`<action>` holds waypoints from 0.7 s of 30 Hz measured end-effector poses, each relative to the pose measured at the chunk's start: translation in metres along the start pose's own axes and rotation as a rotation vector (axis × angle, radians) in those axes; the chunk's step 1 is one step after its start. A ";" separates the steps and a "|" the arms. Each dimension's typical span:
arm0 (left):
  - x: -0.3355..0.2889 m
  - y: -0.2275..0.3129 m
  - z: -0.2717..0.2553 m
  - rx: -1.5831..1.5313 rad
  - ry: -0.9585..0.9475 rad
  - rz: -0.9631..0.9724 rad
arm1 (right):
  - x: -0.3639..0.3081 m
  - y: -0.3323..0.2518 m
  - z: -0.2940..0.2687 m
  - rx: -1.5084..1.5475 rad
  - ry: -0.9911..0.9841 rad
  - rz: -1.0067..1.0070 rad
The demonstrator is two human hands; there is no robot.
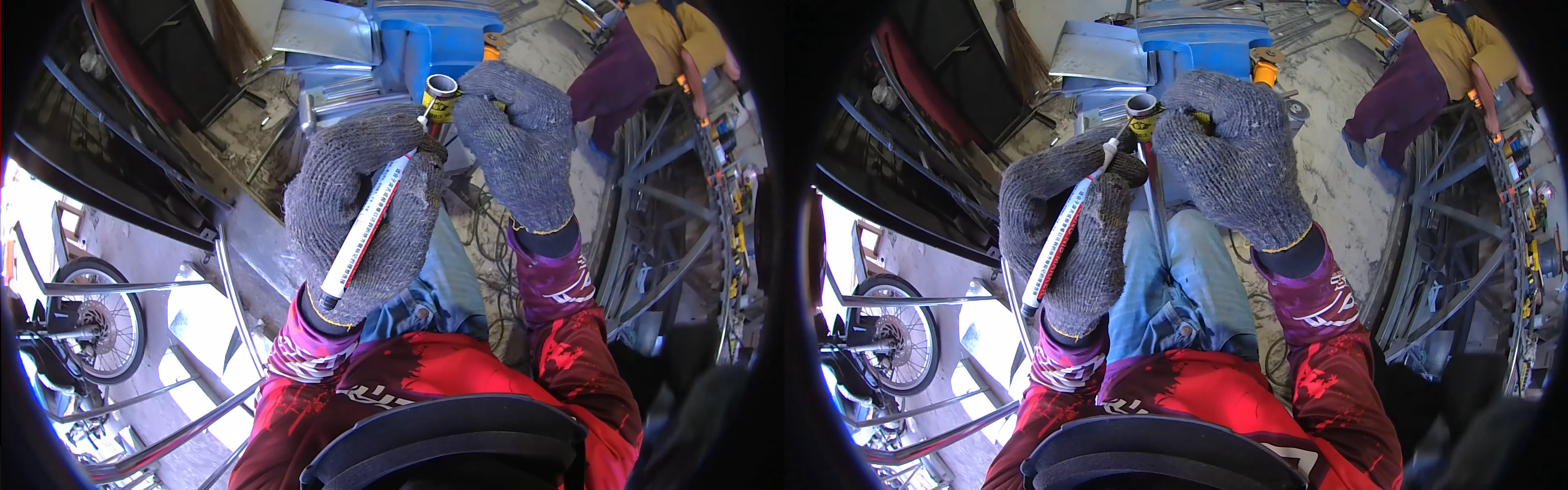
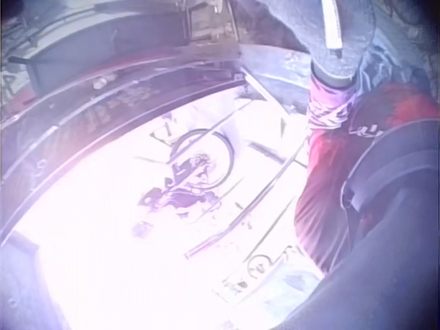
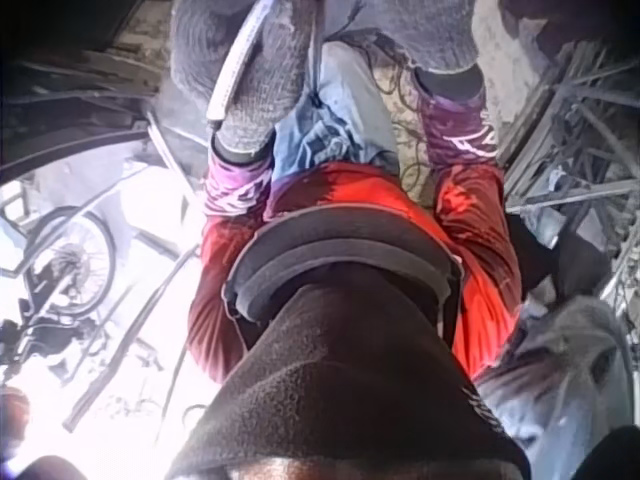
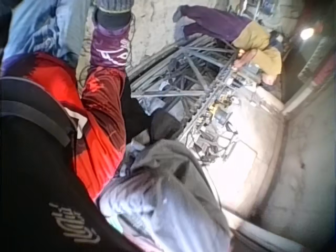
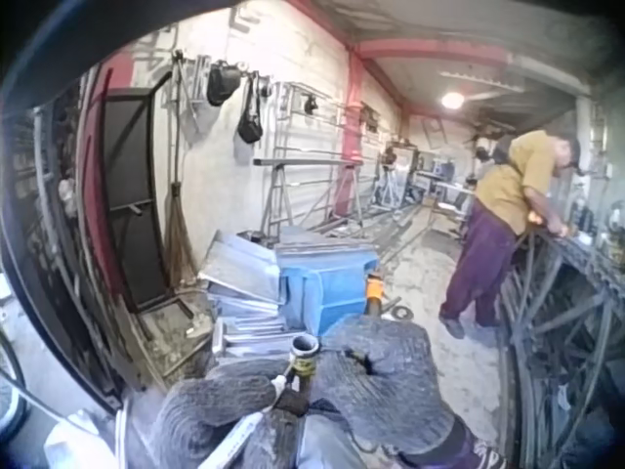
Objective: The person measures a metal pipe using a measuring tape and marks around the pipe with a marker.
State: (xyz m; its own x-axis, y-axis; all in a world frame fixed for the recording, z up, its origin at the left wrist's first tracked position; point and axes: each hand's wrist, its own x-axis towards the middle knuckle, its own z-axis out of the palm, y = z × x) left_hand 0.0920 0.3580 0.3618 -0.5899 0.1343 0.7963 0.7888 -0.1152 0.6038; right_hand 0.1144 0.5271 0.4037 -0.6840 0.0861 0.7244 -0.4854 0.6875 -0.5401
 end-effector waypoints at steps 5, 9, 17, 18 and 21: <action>0.002 0.004 0.000 -0.113 -0.005 -0.096 | -0.001 0.000 -0.003 -0.001 -0.046 0.109; 0.003 -0.009 -0.005 -0.040 0.027 0.033 | -0.003 0.000 0.000 0.062 -0.010 0.100; 0.000 -0.009 -0.004 -0.113 0.071 -0.050 | -0.007 0.001 -0.005 0.105 -0.059 0.055; 0.000 -0.008 -0.005 -0.105 0.069 -0.049 | -0.007 0.001 -0.005 0.151 -0.063 0.045; -0.003 -0.005 -0.006 -0.143 0.042 -0.090 | -0.009 0.017 -0.012 0.221 -0.112 0.003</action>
State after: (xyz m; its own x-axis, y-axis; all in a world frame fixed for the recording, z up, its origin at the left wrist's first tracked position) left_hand 0.0888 0.3518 0.3566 -0.6665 0.1091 0.7375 0.7012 -0.2443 0.6698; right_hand 0.1190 0.5466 0.3934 -0.7359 -0.0013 0.6771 -0.5821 0.5120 -0.6316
